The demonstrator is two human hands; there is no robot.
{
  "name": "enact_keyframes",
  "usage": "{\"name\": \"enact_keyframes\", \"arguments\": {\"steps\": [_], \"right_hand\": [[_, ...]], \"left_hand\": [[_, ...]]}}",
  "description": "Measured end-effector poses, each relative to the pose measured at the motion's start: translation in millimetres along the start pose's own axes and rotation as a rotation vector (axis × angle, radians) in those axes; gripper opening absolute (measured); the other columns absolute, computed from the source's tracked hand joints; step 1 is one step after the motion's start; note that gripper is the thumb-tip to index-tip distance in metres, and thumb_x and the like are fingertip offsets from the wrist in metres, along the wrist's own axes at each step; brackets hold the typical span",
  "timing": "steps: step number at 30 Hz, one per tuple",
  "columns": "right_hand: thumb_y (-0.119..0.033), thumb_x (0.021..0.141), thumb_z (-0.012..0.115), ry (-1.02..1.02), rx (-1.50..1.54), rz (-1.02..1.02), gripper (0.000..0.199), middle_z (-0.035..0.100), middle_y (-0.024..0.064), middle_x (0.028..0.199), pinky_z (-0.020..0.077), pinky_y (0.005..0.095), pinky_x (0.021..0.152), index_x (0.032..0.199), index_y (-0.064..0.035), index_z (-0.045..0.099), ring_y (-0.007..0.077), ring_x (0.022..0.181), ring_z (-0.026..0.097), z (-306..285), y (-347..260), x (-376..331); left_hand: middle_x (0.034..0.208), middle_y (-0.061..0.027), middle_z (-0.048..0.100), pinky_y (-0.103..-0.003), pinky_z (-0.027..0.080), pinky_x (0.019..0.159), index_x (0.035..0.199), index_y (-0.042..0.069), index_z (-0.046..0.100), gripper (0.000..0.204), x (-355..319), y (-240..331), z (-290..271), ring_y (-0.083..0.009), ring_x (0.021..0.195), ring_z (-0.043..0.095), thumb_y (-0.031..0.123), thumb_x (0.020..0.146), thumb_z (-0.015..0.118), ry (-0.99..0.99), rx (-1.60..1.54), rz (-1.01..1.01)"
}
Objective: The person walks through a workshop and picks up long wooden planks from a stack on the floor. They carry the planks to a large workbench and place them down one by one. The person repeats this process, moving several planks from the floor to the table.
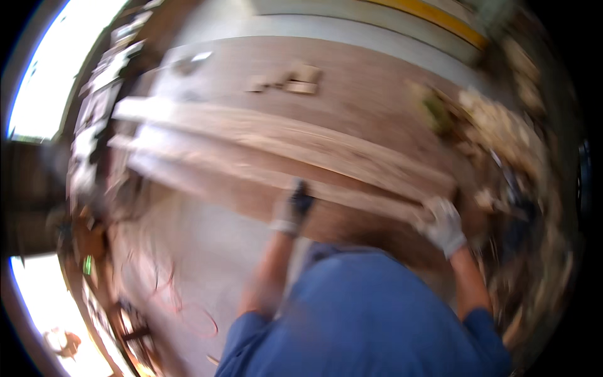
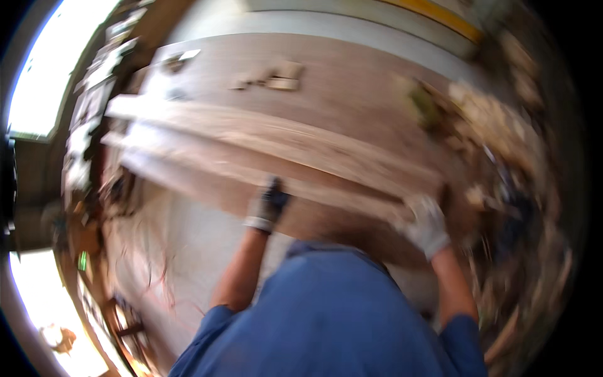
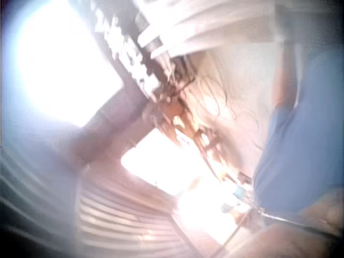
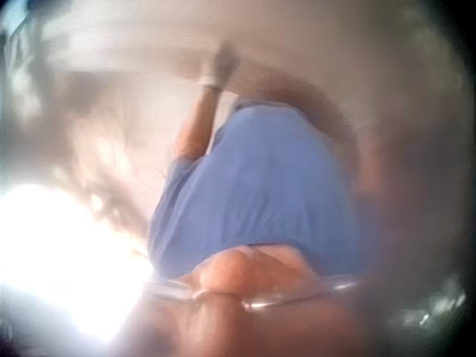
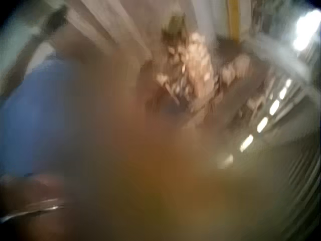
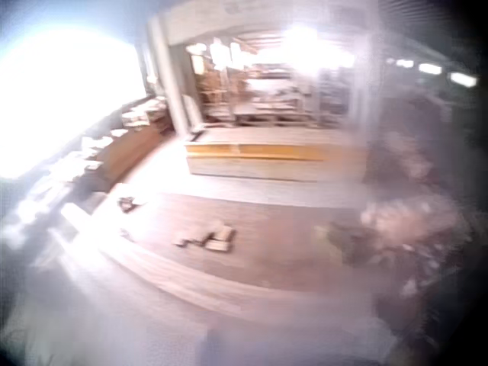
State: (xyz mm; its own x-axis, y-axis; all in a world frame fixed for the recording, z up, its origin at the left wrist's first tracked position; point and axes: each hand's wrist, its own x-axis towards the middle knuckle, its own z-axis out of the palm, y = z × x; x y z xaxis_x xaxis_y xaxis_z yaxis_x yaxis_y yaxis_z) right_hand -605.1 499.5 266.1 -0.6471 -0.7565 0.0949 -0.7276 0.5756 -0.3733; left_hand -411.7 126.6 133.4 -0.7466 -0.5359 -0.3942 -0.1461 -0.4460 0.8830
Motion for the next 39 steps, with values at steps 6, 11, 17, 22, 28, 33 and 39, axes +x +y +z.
{"name": "enact_keyframes", "arguments": {"steps": [6,11,17,22,28,33,39], "right_hand": [[-0.050,0.098,0.056,-0.073,0.160,0.883,0.046,0.069,0.0148,0.090,0.0526,0.0464,0.076,0.097,-0.0048,0.066,0.0373,0.085,0.066,-53,63,-47],[-0.057,0.100,0.051,0.036,1.166,1.329,0.055,0.068,0.0101,0.078,0.0565,0.0401,0.059,0.094,-0.0041,0.066,0.0279,0.066,0.068,-23,70,-73],[-0.066,0.095,0.052,-0.068,1.222,1.338,0.063,0.066,0.0127,0.076,0.0557,0.0386,0.049,0.109,-0.0055,0.060,0.0289,0.059,0.068,-8,52,-39],[-0.061,0.092,0.059,-0.362,1.459,1.239,0.061,0.067,0.0145,0.074,0.0512,0.0410,0.043,0.115,-0.0043,0.062,0.0284,0.052,0.064,-18,69,-50],[-0.035,0.087,0.070,-0.417,1.302,1.000,0.047,0.068,0.0169,0.084,0.0580,0.0395,0.054,0.113,0.0030,0.062,0.0249,0.060,0.067,-27,72,-42],[-0.007,0.061,0.081,-0.466,0.602,0.533,0.054,0.068,0.0107,0.099,0.0539,0.0315,0.080,0.111,0.0030,0.064,0.0200,0.088,0.066,-17,64,-60],[-0.007,0.061,0.073,-0.178,0.191,0.298,0.039,0.064,0.0180,0.096,0.0514,0.0445,0.085,0.098,-0.0043,0.062,0.0395,0.093,0.063,8,36,-79]], "left_hand": [[0.094,0.0031,0.069,-0.042,0.056,0.089,0.092,0.019,0.068,0.015,24,28,13,-0.0185,0.093,0.065,0.033,0.093,0.073,0.204,-0.580,-0.360],[0.090,0.0049,0.068,-0.040,0.056,0.086,0.090,0.021,0.068,0.015,12,55,34,-0.0160,0.086,0.064,0.035,0.095,0.070,0.151,-0.508,-0.385],[0.071,0.0069,0.048,-0.028,0.039,0.051,0.085,0.026,0.055,0.022,15,36,11,-0.0102,0.060,0.046,0.038,0.102,0.058,0.017,0.094,-0.311],[0.082,0.0027,0.059,-0.033,0.054,0.066,0.098,0.018,0.063,0.020,1,33,23,-0.0146,0.070,0.057,0.037,0.100,0.062,0.208,-0.559,-0.388],[0.105,-0.0109,0.065,-0.044,0.055,0.084,0.119,0.009,0.056,0.043,-7,25,24,-0.0275,0.097,0.064,0.044,0.096,0.065,0.117,-0.719,-0.303],[0.119,-0.0204,0.059,-0.056,0.050,0.098,0.123,0.006,0.047,0.068,-7,24,-8,-0.0419,0.112,0.059,0.063,0.089,0.064,0.371,-0.952,-0.252],[0.103,-0.0176,0.053,-0.052,0.048,0.092,0.108,0.005,0.046,0.087,-12,29,-1,-0.0368,0.094,0.053,0.088,0.081,0.043,0.356,-1.116,-0.154]]}}
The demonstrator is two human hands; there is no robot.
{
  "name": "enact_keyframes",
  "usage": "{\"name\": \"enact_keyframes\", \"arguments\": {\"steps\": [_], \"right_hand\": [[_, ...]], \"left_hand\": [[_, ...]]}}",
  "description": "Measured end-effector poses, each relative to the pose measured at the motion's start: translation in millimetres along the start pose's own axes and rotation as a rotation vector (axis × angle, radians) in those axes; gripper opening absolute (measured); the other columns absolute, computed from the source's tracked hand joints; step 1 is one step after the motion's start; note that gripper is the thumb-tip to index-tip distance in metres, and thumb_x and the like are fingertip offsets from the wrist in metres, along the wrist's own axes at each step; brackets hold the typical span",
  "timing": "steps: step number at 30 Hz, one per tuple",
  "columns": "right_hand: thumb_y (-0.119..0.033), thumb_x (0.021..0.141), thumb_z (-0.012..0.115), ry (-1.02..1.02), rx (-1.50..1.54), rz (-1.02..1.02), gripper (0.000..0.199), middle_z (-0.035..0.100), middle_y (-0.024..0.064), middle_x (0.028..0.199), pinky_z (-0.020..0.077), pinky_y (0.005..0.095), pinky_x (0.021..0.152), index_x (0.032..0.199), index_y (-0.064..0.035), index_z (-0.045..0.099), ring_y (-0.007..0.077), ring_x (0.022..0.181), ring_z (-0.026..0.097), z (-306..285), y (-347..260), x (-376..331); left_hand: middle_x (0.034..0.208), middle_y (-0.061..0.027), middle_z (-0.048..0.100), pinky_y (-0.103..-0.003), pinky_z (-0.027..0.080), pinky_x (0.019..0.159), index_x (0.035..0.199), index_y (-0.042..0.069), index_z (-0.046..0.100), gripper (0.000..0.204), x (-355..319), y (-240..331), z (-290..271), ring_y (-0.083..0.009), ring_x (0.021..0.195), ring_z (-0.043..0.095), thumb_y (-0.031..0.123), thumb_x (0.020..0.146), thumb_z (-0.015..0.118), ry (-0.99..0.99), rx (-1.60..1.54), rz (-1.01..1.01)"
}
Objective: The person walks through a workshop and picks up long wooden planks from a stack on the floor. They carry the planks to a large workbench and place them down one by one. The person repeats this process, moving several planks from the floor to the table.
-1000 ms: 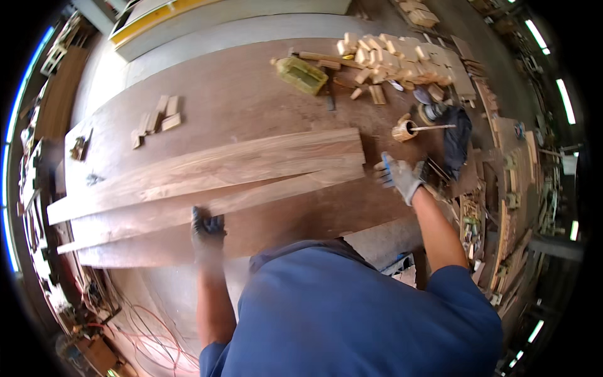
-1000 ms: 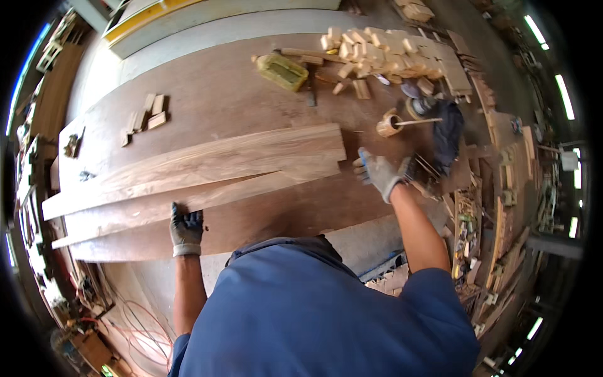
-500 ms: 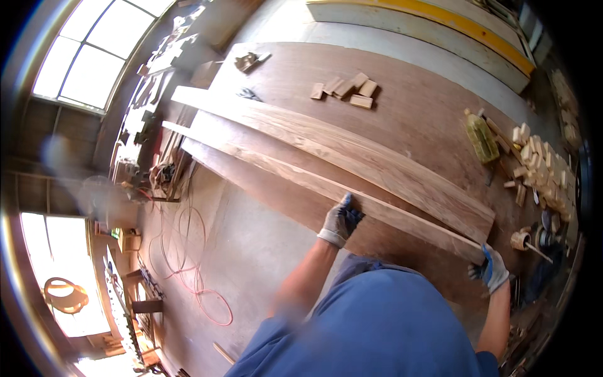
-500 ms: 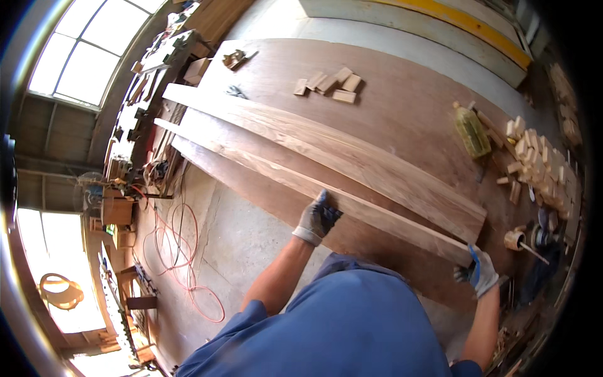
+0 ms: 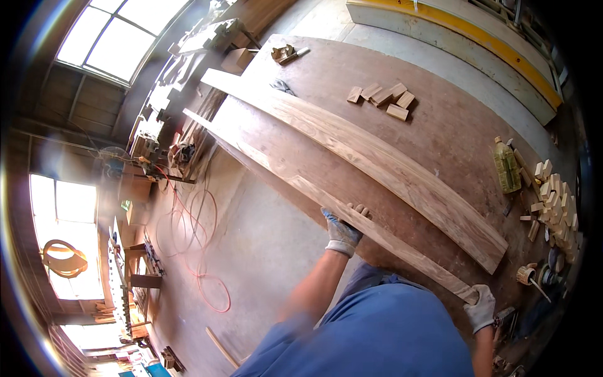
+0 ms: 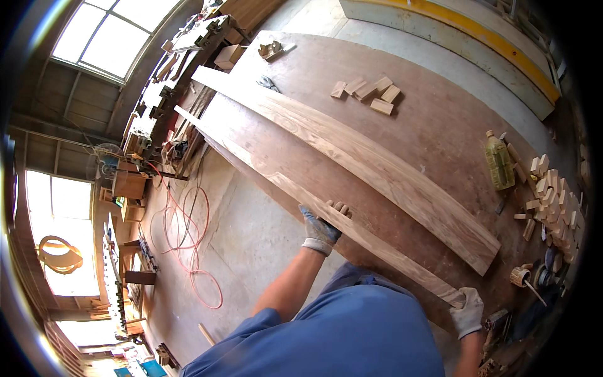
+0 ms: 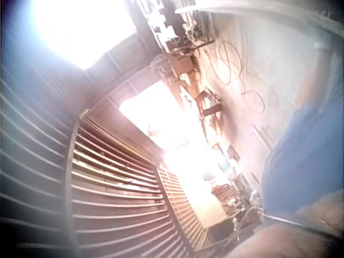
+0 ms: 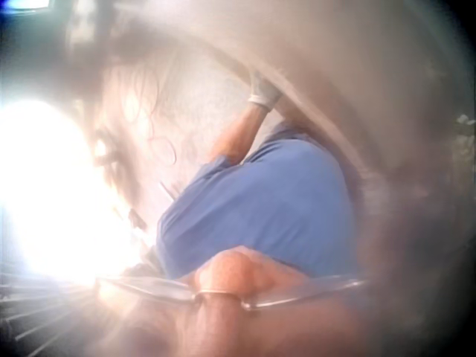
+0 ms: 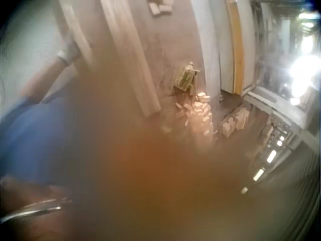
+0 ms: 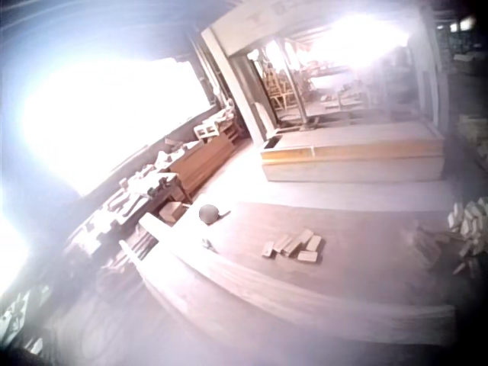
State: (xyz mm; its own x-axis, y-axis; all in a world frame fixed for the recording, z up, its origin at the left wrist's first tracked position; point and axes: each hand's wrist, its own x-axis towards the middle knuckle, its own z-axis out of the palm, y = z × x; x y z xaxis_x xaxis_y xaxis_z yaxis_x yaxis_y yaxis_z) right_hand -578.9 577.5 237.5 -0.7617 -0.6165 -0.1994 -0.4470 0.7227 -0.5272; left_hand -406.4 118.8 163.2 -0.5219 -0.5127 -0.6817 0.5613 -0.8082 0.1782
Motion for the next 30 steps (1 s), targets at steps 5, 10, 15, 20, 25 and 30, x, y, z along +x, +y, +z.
{"name": "enact_keyframes", "arguments": {"steps": [5,10,15,20,25,30], "right_hand": [[-0.007,0.062,0.074,0.028,-0.089,-0.013,0.041,0.061,0.0174,0.100,0.0491,0.0453,0.087,0.100,-0.0058,0.060,0.0391,0.096,0.061,5,0,-3],[-0.021,0.058,0.083,-0.202,-0.422,0.051,0.051,0.061,0.0164,0.101,0.0473,0.0456,0.092,0.102,-0.0060,0.060,0.0381,0.098,0.060,-15,-12,11],[-0.037,0.055,0.089,-0.298,-0.297,-0.079,0.068,0.065,0.0195,0.112,0.0484,0.0443,0.096,0.106,-0.0022,0.063,0.0365,0.107,0.062,7,-62,53],[-0.035,0.054,0.084,-0.359,-0.184,0.000,0.055,0.068,0.0194,0.100,0.0527,0.0451,0.089,0.098,-0.0065,0.068,0.0380,0.099,0.065,26,-47,57],[-0.034,0.048,0.087,-0.373,-0.247,0.093,0.060,0.068,0.0186,0.099,0.0527,0.0452,0.089,0.098,-0.0075,0.069,0.0371,0.098,0.065,44,27,0],[-0.032,0.049,0.086,-0.399,-0.408,0.289,0.060,0.068,0.0186,0.101,0.0526,0.0450,0.088,0.101,-0.0077,0.070,0.0368,0.099,0.065,53,68,-53]], "left_hand": [[0.095,-0.0163,0.054,-0.051,0.048,0.085,0.101,0.003,0.050,0.091,12,1,-20,-0.0357,0.088,0.052,0.090,0.082,0.034,-0.225,-0.207,-0.130],[0.097,-0.0169,0.059,-0.050,0.049,0.093,0.103,0.001,0.055,0.093,9,-33,-32,-0.0359,0.095,0.057,0.090,0.081,0.037,-0.371,-0.114,-0.094],[0.113,-0.0204,0.065,-0.054,0.044,0.106,0.119,-0.004,0.060,0.096,-73,-94,13,-0.0383,0.107,0.060,0.084,0.082,0.049,-0.159,-0.006,-0.291],[0.114,-0.0166,0.065,-0.050,0.047,0.103,0.125,0.000,0.059,0.079,-67,-83,-55,-0.0323,0.105,0.062,0.070,0.087,0.059,-0.168,0.274,-0.592],[0.117,-0.0157,0.066,-0.051,0.055,0.093,0.119,0.005,0.059,0.048,-21,-4,-80,-0.0346,0.100,0.066,0.047,0.096,0.063,-0.001,0.294,-0.272],[0.115,-0.0153,0.067,-0.050,0.056,0.089,0.113,0.005,0.060,0.035,29,107,-69,-0.0338,0.099,0.067,0.037,0.099,0.062,-0.026,0.222,-0.082]]}}
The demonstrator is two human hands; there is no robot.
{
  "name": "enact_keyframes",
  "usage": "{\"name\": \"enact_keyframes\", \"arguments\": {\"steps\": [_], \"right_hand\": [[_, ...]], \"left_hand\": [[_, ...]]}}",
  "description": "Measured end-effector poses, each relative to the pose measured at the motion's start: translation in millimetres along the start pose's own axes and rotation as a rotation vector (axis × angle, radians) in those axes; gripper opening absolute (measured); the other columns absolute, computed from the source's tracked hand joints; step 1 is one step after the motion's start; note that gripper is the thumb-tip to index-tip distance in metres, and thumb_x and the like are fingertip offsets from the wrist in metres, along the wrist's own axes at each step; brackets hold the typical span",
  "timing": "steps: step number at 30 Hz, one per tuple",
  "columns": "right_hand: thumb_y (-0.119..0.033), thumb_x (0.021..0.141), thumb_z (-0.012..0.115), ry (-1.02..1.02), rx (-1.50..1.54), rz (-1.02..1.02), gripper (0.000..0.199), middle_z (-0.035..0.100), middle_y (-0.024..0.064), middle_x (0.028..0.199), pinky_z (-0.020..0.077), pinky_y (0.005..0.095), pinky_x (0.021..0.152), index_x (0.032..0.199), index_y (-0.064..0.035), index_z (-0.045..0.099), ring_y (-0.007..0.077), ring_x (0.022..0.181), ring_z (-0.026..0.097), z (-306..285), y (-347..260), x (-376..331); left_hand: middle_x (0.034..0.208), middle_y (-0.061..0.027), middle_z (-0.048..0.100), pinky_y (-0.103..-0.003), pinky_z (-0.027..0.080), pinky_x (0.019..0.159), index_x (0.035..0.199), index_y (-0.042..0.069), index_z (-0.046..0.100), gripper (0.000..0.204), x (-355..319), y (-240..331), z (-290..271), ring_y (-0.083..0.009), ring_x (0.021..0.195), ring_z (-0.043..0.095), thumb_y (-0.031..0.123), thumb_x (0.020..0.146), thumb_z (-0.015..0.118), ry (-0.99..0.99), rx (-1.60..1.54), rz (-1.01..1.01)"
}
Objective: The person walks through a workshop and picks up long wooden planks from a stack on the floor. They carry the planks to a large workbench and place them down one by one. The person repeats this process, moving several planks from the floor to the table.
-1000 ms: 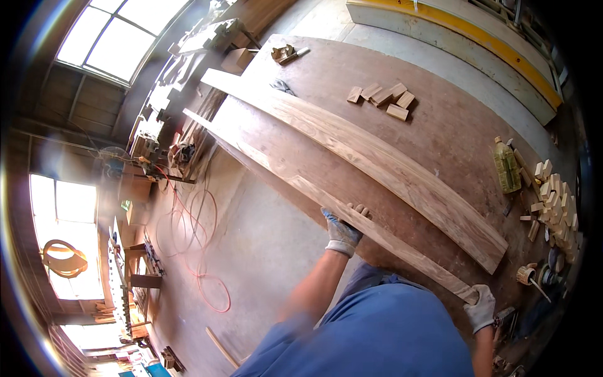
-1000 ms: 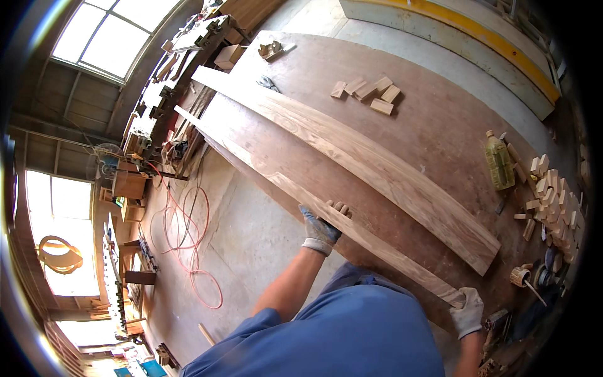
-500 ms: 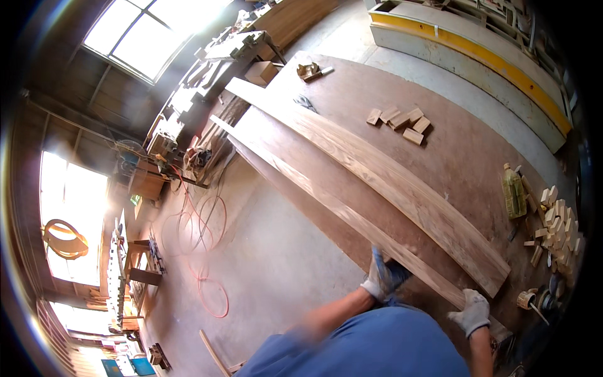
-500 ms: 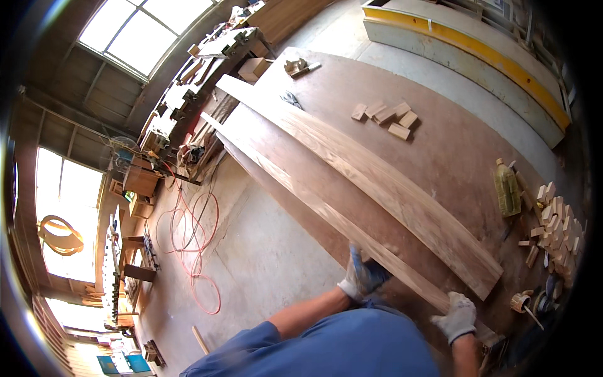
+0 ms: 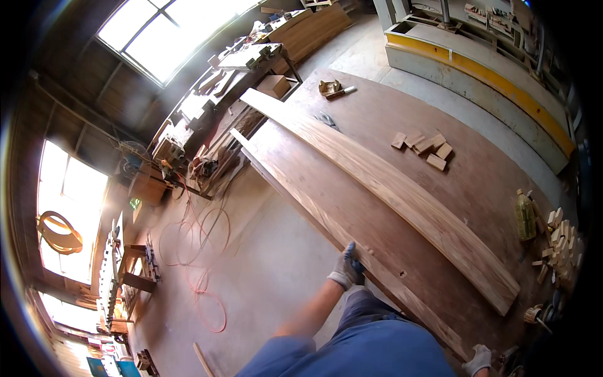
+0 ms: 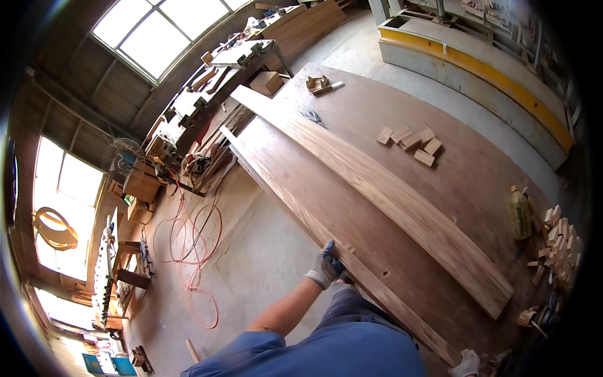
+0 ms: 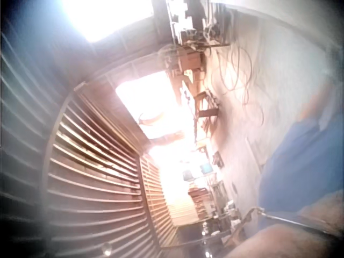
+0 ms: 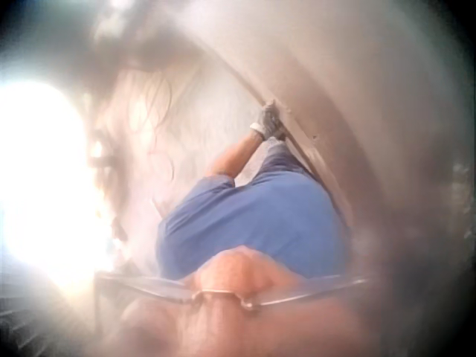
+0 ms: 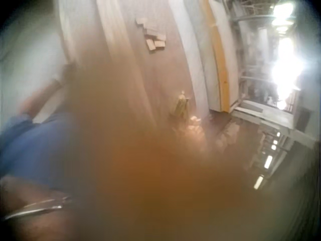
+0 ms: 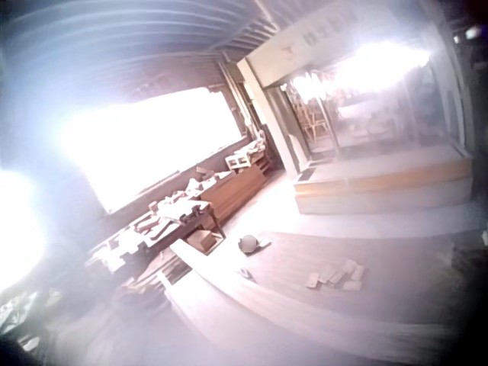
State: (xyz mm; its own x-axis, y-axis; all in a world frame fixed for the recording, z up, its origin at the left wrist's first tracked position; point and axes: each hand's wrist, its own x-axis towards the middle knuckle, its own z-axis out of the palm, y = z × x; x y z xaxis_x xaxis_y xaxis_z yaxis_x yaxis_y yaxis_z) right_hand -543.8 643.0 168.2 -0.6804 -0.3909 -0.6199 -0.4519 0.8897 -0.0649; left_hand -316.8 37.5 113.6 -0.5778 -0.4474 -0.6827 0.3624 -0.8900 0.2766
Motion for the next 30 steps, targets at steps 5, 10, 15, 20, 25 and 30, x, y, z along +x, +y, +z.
{"name": "enact_keyframes", "arguments": {"steps": [5,10,15,20,25,30], "right_hand": [[-0.028,0.053,0.085,0.092,-0.030,0.106,0.055,0.068,0.0187,0.101,0.0524,0.0449,0.087,0.102,-0.0073,0.070,0.0374,0.099,0.065,27,-38,-33],[-0.024,0.056,0.083,0.271,0.029,-0.030,0.051,0.068,0.0188,0.102,0.0522,0.0448,0.086,0.103,-0.0069,0.070,0.0379,0.100,0.065,67,-124,-47],[-0.014,0.061,0.078,0.151,0.249,-0.042,0.048,0.066,0.0230,0.107,0.0493,0.0463,0.095,0.107,-0.0038,0.067,0.0420,0.108,0.061,49,-226,-40],[-0.009,0.066,0.074,0.144,0.329,-0.030,0.038,0.066,0.0224,0.109,0.0490,0.0458,0.096,0.104,-0.0036,0.069,0.0407,0.108,0.062,59,-254,-30],[-0.009,0.069,0.074,0.248,0.296,0.070,0.043,0.065,0.0198,0.115,0.0489,0.0459,0.095,0.112,-0.0049,0.066,0.0398,0.111,0.060,60,-263,-50],[-0.015,0.067,0.078,0.407,0.337,0.197,0.054,0.060,0.0183,0.117,0.0470,0.0462,0.096,0.117,-0.0052,0.061,0.0382,0.111,0.057,71,-256,-56]], "left_hand": [[0.113,-0.0149,0.067,-0.048,0.055,0.092,0.112,0.006,0.060,0.025,54,89,-65,-0.0326,0.103,0.066,0.025,0.096,0.065,-0.312,-0.094,0.027],[0.105,-0.0102,0.062,-0.046,0.051,0.100,0.114,0.006,0.055,0.020,-12,96,-4,-0.0297,0.103,0.062,0.012,0.096,0.062,-0.136,-0.023,-0.098],[0.123,-0.0113,0.061,-0.043,0.044,0.110,0.130,0.006,0.050,0.043,-45,71,1,-0.0300,0.121,0.056,0.003,0.090,0.066,-0.368,-0.076,-0.153],[0.134,-0.0109,0.057,-0.043,0.041,0.112,0.138,0.003,0.045,0.060,-79,73,50,-0.0293,0.130,0.050,0.006,0.086,0.074,-0.463,0.136,-0.252],[0.136,-0.0127,0.057,-0.045,0.038,0.115,0.142,0.001,0.042,0.064,-83,56,70,-0.0311,0.131,0.051,0.018,0.089,0.074,-0.554,0.346,-0.260],[0.132,-0.0185,0.057,-0.048,0.039,0.112,0.142,-0.002,0.040,0.093,-70,33,101,-0.0345,0.125,0.053,0.064,0.083,0.068,-0.656,0.140,-0.325]]}}
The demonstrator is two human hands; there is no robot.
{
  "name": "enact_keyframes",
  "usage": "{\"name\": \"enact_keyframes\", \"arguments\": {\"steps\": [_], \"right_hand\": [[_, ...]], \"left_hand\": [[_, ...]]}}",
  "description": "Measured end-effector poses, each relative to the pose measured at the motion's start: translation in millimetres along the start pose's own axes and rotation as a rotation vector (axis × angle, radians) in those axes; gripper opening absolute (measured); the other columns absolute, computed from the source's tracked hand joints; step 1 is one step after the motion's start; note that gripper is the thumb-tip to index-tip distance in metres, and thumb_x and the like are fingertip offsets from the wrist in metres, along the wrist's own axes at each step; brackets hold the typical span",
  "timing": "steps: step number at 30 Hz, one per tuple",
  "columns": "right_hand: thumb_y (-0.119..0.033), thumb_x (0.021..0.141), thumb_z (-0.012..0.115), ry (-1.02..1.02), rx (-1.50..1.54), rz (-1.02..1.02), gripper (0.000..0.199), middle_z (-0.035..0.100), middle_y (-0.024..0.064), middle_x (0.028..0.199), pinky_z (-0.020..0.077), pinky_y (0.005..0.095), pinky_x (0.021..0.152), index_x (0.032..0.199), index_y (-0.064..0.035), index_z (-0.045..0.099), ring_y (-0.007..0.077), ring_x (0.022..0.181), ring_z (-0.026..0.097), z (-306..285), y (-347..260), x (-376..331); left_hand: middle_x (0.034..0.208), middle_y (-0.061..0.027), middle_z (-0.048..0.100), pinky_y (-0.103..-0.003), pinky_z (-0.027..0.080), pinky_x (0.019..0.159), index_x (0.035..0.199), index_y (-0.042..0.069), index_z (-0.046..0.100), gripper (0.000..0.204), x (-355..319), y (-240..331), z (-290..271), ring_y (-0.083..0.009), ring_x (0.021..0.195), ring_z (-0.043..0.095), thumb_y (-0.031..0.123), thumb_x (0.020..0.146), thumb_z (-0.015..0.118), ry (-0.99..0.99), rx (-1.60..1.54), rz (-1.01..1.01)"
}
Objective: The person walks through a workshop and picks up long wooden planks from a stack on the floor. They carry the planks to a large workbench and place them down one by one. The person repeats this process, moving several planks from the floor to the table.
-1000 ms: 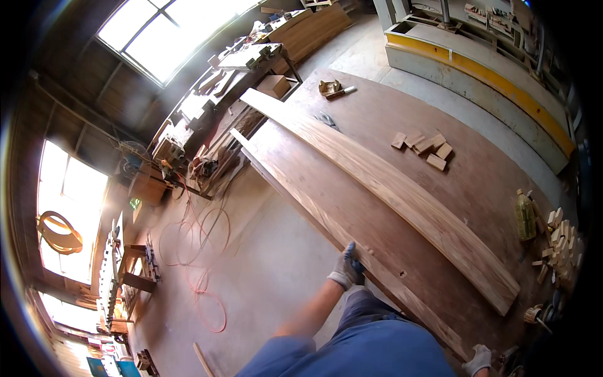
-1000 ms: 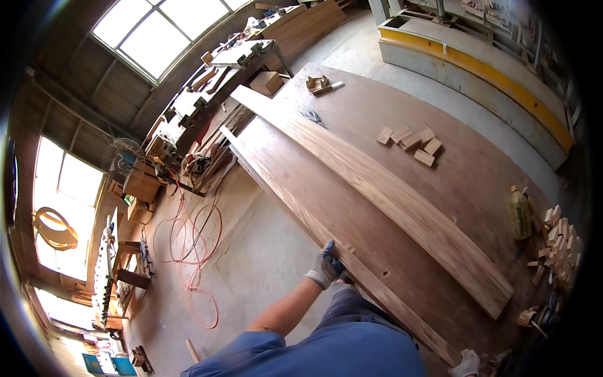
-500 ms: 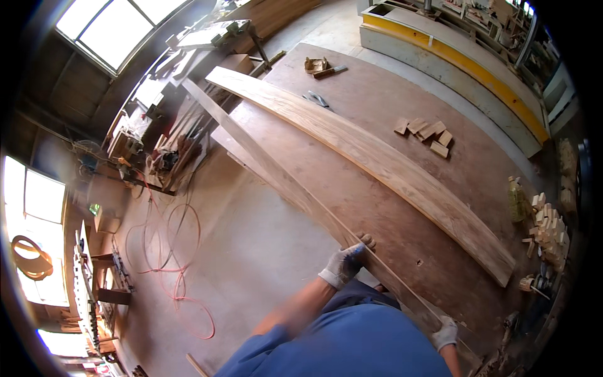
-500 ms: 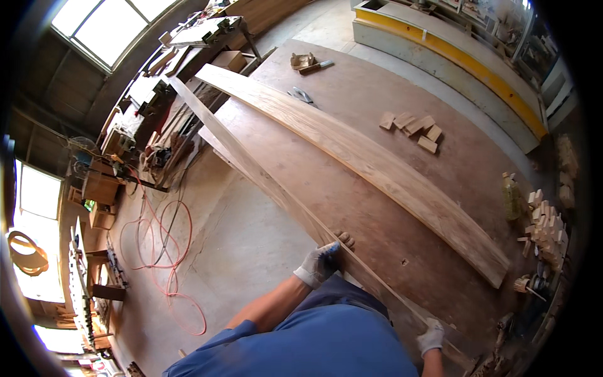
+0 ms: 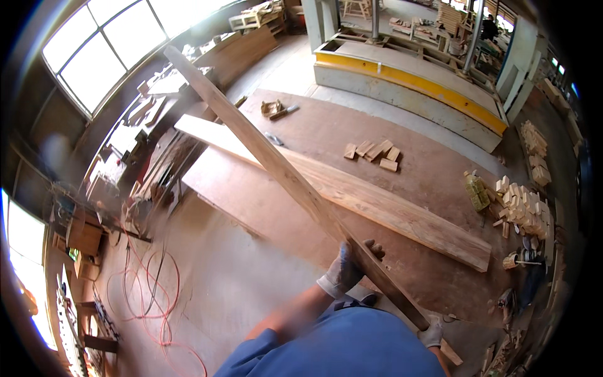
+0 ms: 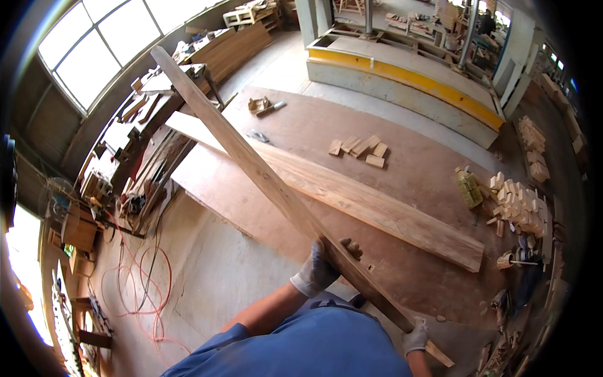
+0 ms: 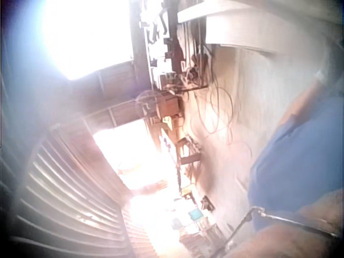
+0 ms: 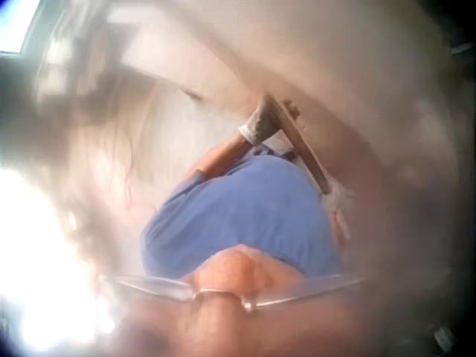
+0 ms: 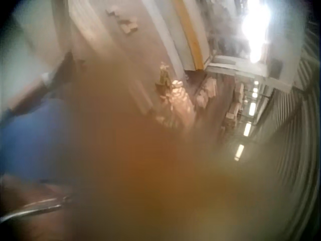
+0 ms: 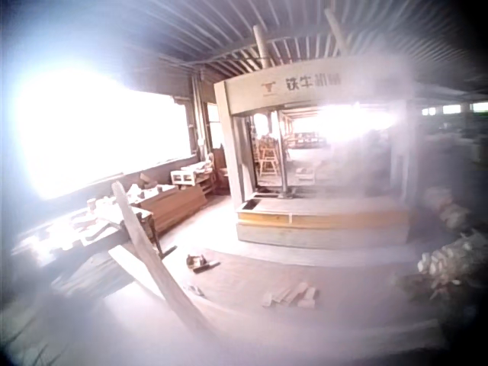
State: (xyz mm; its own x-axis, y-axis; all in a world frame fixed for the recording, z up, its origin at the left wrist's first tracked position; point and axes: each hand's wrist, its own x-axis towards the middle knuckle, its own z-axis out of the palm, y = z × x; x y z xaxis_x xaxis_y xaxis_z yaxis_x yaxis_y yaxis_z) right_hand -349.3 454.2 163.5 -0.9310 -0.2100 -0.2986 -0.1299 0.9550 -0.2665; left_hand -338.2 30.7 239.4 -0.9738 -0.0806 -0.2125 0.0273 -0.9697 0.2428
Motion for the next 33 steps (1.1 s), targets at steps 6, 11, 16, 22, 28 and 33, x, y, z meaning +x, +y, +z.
{"name": "enact_keyframes", "arguments": {"steps": [6,11,16,22,28,33], "right_hand": [[-0.023,0.064,0.082,0.419,-0.072,-0.112,0.062,0.058,0.0187,0.109,0.0452,0.0463,0.097,0.118,-0.0055,0.058,0.0371,0.103,0.057,-25,-27,-7],[-0.033,0.063,0.085,0.144,0.235,-0.017,0.076,0.057,0.0220,0.117,0.0434,0.0474,0.102,0.124,-0.0002,0.056,0.0376,0.115,0.055,-78,-50,-18],[-0.038,0.071,0.080,-0.188,0.561,0.222,0.068,0.061,0.0162,0.112,0.0464,0.0455,0.098,0.124,-0.0039,0.056,0.0325,0.105,0.060,-58,9,-17],[-0.034,0.077,0.075,-0.313,0.188,0.147,0.062,0.061,0.0165,0.119,0.0464,0.0446,0.100,0.128,-0.0038,0.057,0.0328,0.110,0.060,-90,-33,10],[-0.029,0.083,0.070,-0.349,0.046,0.124,0.057,0.061,0.0168,0.126,0.0464,0.0436,0.102,0.132,-0.0036,0.057,0.0331,0.115,0.060,-96,-39,9],[-0.026,0.088,0.066,-0.478,-0.066,-0.018,0.053,0.062,0.0171,0.132,0.0464,0.0429,0.103,0.135,-0.0035,0.057,0.0333,0.119,0.060,-88,-18,-1]], "left_hand": [[0.109,-0.0189,0.057,-0.050,0.047,0.096,0.131,-0.007,0.045,0.119,42,15,51,-0.0342,0.099,0.058,0.092,0.067,0.058,0.004,-0.037,0.086],[0.094,-0.0161,0.060,-0.056,0.050,0.083,0.118,-0.003,0.053,0.116,58,29,45,-0.0347,0.084,0.059,0.099,0.064,0.047,-0.046,-0.179,0.077],[0.081,-0.0132,0.061,-0.054,0.049,0.078,0.092,0.004,0.062,0.109,60,27,39,-0.0337,0.074,0.058,0.105,0.058,0.037,-0.122,-0.109,-0.022],[0.081,-0.0124,0.061,-0.050,0.048,0.084,0.094,0.003,0.063,0.107,44,40,27,-0.0315,0.077,0.058,0.103,0.062,0.038,-0.198,-0.152,-0.074],[0.083,-0.0133,0.062,-0.055,0.047,0.091,0.101,0.000,0.063,0.110,47,48,39,-0.0327,0.079,0.059,0.101,0.065,0.038,-0.262,-0.096,-0.067],[0.085,-0.0105,0.059,-0.042,0.048,0.089,0.099,0.005,0.055,0.087,71,32,25,-0.0275,0.083,0.056,0.087,0.087,0.027,-0.523,-0.170,0.105]]}}
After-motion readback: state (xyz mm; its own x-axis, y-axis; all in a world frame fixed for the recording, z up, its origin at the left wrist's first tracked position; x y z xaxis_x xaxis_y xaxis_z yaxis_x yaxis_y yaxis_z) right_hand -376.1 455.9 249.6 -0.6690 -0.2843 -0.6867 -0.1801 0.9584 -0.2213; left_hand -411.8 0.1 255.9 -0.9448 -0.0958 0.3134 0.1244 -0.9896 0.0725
